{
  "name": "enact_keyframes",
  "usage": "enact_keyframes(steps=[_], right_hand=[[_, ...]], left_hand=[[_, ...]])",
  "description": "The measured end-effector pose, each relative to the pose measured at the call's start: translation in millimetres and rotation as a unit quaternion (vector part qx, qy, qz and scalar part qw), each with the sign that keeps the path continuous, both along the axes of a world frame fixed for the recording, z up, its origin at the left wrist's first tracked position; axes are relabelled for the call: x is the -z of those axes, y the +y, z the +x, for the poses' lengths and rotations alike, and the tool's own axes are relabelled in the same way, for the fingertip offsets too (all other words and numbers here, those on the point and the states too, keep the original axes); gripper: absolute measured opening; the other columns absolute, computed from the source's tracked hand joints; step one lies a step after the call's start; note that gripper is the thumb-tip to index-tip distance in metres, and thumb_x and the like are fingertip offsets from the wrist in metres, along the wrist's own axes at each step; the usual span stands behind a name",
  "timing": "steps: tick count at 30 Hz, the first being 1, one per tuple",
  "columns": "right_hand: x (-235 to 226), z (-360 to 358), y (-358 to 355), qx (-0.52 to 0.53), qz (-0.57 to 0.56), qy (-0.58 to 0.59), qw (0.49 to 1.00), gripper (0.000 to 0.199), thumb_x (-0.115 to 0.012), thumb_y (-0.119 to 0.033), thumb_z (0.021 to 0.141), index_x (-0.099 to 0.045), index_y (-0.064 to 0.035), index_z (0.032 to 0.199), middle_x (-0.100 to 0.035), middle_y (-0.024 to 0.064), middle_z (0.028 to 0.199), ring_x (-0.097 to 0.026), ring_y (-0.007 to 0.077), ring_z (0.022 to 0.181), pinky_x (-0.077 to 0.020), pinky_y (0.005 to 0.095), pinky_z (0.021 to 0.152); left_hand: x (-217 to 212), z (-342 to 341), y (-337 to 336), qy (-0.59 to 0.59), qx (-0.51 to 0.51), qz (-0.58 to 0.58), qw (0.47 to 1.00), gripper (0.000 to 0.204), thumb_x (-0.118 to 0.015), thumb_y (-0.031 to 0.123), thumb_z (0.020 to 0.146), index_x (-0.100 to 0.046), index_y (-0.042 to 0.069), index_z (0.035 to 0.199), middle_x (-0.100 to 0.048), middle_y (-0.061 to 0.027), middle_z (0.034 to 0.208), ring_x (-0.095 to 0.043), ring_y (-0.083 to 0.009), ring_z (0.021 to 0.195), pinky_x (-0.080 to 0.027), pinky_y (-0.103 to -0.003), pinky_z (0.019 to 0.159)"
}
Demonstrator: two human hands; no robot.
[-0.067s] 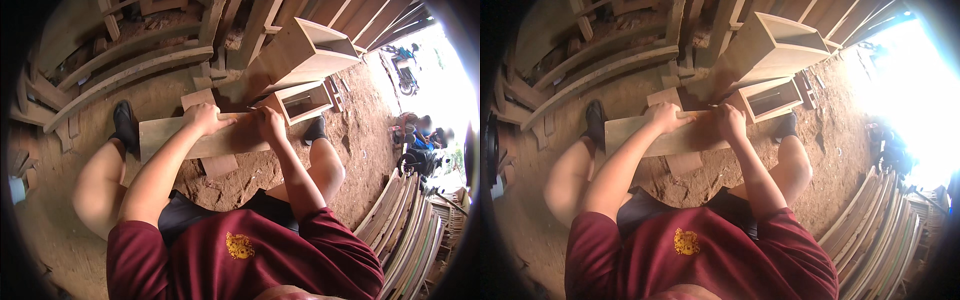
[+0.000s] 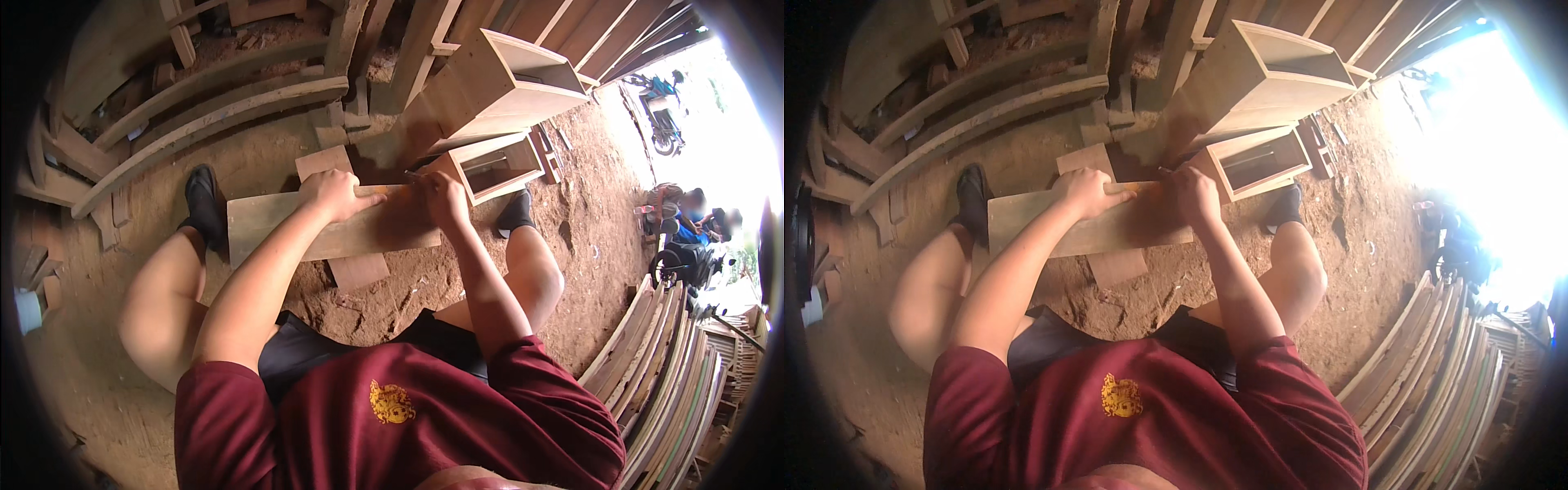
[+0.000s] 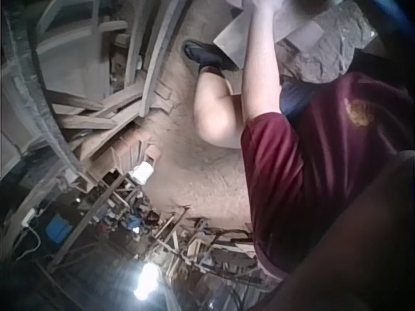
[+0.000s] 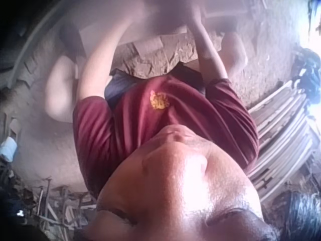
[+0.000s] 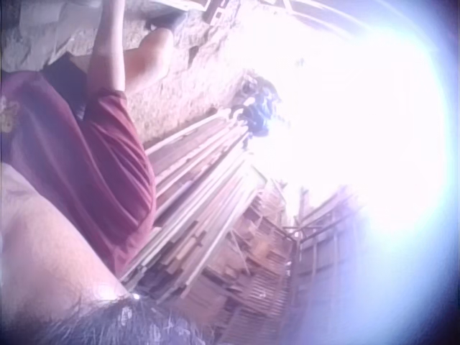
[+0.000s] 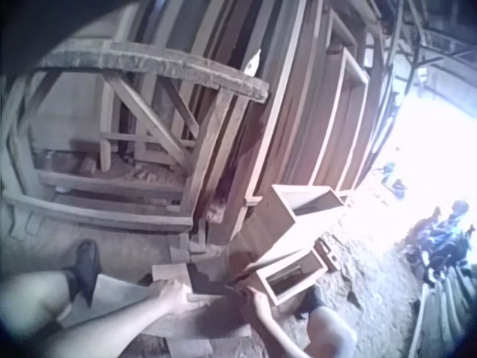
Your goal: The person sits on the floor of a workshop and assembles a small wooden box. They fit the side panels into the frame, then sand the edges and corners with sandpaper. The person handles the box and sandpaper by hand, repeatedly smoothing the surfaces.
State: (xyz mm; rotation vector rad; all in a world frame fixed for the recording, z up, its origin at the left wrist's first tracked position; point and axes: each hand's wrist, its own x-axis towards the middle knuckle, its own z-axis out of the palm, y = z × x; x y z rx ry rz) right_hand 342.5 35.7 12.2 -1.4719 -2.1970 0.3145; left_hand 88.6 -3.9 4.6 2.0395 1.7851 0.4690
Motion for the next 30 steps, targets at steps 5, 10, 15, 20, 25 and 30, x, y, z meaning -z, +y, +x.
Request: enact_keyframes(steps=[5,10,15,20,25,30], right_hand=[[-38.1,13.3,2.7,0.035,0.044,0.105,0.993,0.027,-0.059,-0.017,0.093,-0.073,-0.0109,0.116,-0.072,0.0119,0.109,-0.071,0.0282,0.099,-0.0573,0.0378,0.083],[-43.5,3.7,-53.2,-0.044,0.068,0.005,0.997,0.032,-0.067,-0.02,0.093,-0.07,-0.0074,0.122,-0.071,0.0143,0.112,-0.069,0.0317,0.1,-0.0521,0.0416,0.091],[-28.5,-17.7,-78.8,-0.014,-0.018,-0.117,0.993,0.05,-0.063,-0.019,0.093,-0.054,-0.0045,0.14,-0.052,0.0208,0.131,-0.053,0.0356,0.118,-0.0436,0.0468,0.101],[-10.4,-16.8,-71.6,-0.065,0.039,-0.086,0.993,0.054,-0.056,-0.018,0.097,-0.044,-0.0054,0.148,-0.037,0.0246,0.153,-0.037,0.0385,0.142,-0.0266,0.0527,0.118],[-16.3,-21.5,-73.9,-0.081,-0.039,0.12,0.989,0.051,-0.049,-0.012,0.101,-0.04,0.0001,0.15,-0.048,0.0271,0.147,-0.047,0.0376,0.138,-0.0346,0.0484,0.117],[-45.1,-8.9,-44.5,-0.023,-0.312,0.564,0.764,0.047,-0.046,-0.027,0.108,-0.047,0.0068,0.142,-0.063,0.019,0.132,-0.065,0.0281,0.11,-0.0501,0.0399,0.099]], left_hand=[[-5.7,-7.6,-4.2,0.006,-0.032,-0.044,0.999,0.079,-0.065,0.077,0.077,-0.07,-0.001,0.07,-0.07,-0.0238,0.078,-0.07,-0.0378,0.08,-0.056,-0.047,0.077],[-7.7,-14.7,-10.6,0.004,-0.092,-0.073,0.993,0.081,-0.061,0.08,0.079,-0.066,0.0,0.066,-0.07,-0.0242,0.078,-0.071,-0.0392,0.079,-0.056,-0.048,0.076],[-0.5,-19.1,-12.1,0.035,-0.123,-0.09,0.988,0.083,-0.057,0.082,0.081,-0.064,0.0,0.064,-0.071,-0.024,0.08,-0.071,-0.0396,0.081,-0.056,-0.048,0.078],[5.3,-19.2,-16.2,0.01,-0.131,-0.071,0.989,0.083,-0.058,0.08,0.082,-0.064,0.0,0.065,-0.07,-0.0246,0.079,-0.071,-0.0391,0.081,-0.055,-0.048,0.076],[-11.8,-15.4,-20.3,-0.011,-0.134,-0.06,0.989,0.069,-0.065,0.072,0.083,-0.065,0.003,0.073,-0.069,-0.017,0.077,-0.07,-0.0345,0.082,-0.055,-0.044,0.076],[4.5,-19.5,-19.7,-0.058,-0.088,0.118,0.987,0.055,-0.068,0.061,0.086,-0.07,0.007,0.095,-0.072,-0.0086,0.096,-0.07,-0.0275,0.093,-0.055,-0.041,0.076]])
